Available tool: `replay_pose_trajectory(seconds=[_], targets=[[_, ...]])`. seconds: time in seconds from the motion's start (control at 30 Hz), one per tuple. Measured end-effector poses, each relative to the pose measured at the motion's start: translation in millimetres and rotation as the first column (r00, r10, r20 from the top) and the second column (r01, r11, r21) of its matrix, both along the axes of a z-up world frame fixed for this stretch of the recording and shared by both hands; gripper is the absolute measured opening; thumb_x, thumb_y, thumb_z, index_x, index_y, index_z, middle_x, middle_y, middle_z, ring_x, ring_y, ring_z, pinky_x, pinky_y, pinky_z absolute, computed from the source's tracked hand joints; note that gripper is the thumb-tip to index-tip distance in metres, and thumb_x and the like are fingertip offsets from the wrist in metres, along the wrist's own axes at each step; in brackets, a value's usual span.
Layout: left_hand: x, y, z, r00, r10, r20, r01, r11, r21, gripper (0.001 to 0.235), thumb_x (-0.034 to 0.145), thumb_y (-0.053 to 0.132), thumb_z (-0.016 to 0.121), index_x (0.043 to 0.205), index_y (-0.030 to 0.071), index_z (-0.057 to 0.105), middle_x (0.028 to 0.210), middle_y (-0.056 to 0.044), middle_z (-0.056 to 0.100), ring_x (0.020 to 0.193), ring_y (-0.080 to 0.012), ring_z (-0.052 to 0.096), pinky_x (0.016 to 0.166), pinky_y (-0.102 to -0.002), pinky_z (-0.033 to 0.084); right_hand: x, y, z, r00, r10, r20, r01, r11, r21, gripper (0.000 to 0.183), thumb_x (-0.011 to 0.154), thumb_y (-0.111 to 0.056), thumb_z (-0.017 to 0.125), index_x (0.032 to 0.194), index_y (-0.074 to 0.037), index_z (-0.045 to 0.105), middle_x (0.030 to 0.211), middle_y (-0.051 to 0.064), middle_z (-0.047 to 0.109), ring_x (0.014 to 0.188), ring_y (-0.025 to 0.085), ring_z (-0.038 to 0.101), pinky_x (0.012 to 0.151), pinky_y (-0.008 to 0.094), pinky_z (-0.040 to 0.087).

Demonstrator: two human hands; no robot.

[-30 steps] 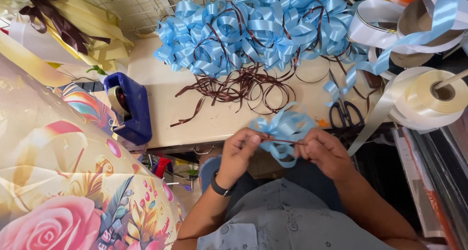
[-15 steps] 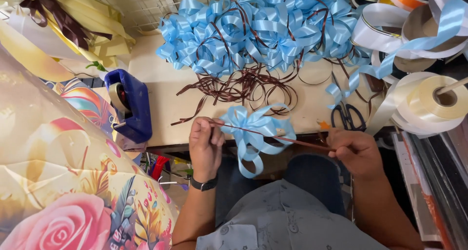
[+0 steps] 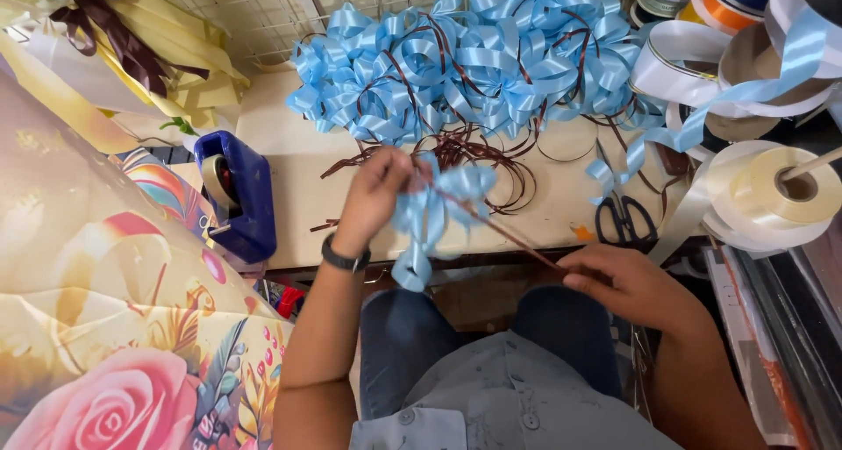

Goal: The person folds a light blue ribbon into loops, secures the center with a thin brown ribbon, and trims the excess with scissors. They repeat this process to make multiple bows, placing each finished bow on a pile on the table.

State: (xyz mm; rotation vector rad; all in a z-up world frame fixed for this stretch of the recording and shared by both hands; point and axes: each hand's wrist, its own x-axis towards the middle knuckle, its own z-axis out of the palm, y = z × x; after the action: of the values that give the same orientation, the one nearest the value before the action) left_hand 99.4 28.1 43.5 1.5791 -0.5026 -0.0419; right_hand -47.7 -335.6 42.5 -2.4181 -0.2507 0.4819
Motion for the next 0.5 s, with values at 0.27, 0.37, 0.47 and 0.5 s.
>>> replay_pose_trajectory(seconds=[0.27,0.37,0.47,0.5], targets=[[116.3,-7.0,8.3,0.955,0.292,0.057,-0.28,0.947,-0.155,0.042,0.104,0.039,0.059,0.135,0.011,0.053,0.155,-0.012,0.052,0.14,-0.0265,0.057,0.112,-0.039,0.048,-6.7,-6.2,4.5,0.998,-0.049,-0.046,0.047,0.998,-0.037,0.042,0.095,-0.039,0.061,0.134,-0.028,0.072,0.117,-0.006,0.077,0.1,0.011,0.078,0.081,0.029,0.059],[122.2,-10.4,-1.6,0.941,0.306,-0.142,-0.291,0.949,0.117,0.07,0.098,0.043,0.061,0.156,0.01,0.04,0.164,-0.009,0.041,0.15,-0.0271,0.043,0.117,-0.042,0.042,-9.3,-16.0,6.0,0.986,-0.125,0.107,0.124,0.992,0.014,0.04,0.094,-0.037,0.063,0.13,-0.024,0.074,0.12,-0.002,0.074,0.099,0.012,0.078,0.08,0.03,0.06],[114.3,-9.7,-13.2,0.937,0.317,-0.149,-0.259,0.914,0.313,0.077,0.097,0.048,0.059,0.16,0.011,0.035,0.17,-0.014,0.022,0.157,-0.0311,0.02,0.121,-0.05,0.031,-4.0,-11.6,33.0,0.917,-0.338,0.212,0.341,0.94,0.021,0.045,0.094,-0.034,0.062,0.138,-0.021,0.066,0.141,0.009,0.053,0.109,0.023,0.067,0.084,0.04,0.059],[111.8,-8.9,-17.8,0.943,0.318,-0.098,-0.256,0.881,0.398,0.079,0.098,0.05,0.058,0.162,0.01,0.033,0.173,-0.017,0.011,0.162,-0.0301,0.002,0.125,-0.053,0.019,-1.6,-7.9,45.9,0.844,-0.485,0.228,0.496,0.868,0.008,0.053,0.095,-0.031,0.061,0.147,-0.019,0.058,0.161,0.017,0.036,0.124,0.034,0.057,0.09,0.049,0.058]])
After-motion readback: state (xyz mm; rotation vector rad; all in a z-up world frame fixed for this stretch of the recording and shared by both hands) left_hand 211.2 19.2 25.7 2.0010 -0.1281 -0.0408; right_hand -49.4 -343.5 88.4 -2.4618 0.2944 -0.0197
